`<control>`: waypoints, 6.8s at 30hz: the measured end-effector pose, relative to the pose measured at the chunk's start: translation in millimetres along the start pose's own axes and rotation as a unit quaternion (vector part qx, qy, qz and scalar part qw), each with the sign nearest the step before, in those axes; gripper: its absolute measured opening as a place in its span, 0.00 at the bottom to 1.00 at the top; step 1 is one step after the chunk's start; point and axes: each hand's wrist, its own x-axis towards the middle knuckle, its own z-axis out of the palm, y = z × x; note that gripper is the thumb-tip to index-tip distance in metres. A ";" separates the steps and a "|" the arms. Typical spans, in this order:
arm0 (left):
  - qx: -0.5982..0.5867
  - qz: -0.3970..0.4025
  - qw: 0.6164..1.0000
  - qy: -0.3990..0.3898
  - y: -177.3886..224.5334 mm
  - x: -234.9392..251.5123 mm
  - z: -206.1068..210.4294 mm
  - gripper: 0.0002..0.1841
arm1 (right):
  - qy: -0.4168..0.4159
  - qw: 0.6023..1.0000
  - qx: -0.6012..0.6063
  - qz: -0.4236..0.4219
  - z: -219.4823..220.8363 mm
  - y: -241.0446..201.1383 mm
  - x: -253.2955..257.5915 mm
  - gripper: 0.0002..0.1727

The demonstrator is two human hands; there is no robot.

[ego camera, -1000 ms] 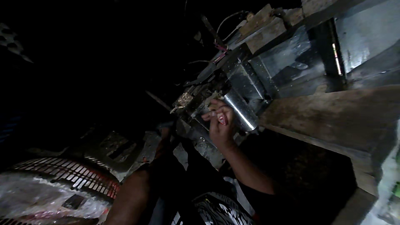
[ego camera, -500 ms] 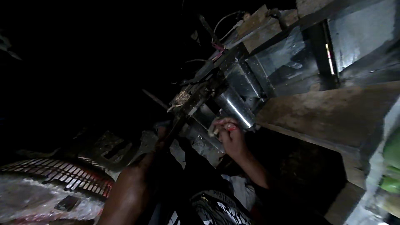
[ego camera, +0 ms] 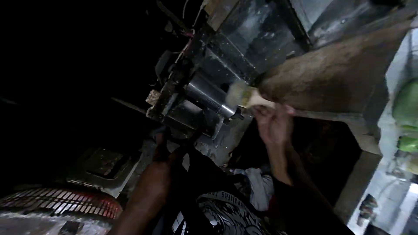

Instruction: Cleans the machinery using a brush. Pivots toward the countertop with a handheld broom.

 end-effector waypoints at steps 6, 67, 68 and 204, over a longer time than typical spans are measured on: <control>0.040 -0.010 0.999 -0.006 45.0 4.3 10.8 0.23 | 0.051 0.972 -0.168 -0.153 -47.7 38.2 49.5 0.12; 0.163 -0.148 0.972 -0.085 56.7 39.1 3.2 0.25 | -0.093 0.922 -0.374 -0.034 -178.8 84.8 -33.2 0.13; 0.150 -0.148 0.977 -0.041 52.2 42.5 2.5 0.30 | -0.101 0.916 -0.387 -0.027 -176.6 82.8 -32.5 0.13; 0.165 -0.074 0.976 -0.121 93.2 -33.3 49.5 0.19 | -0.318 0.843 -0.395 -0.178 -112.4 56.7 -10.8 0.10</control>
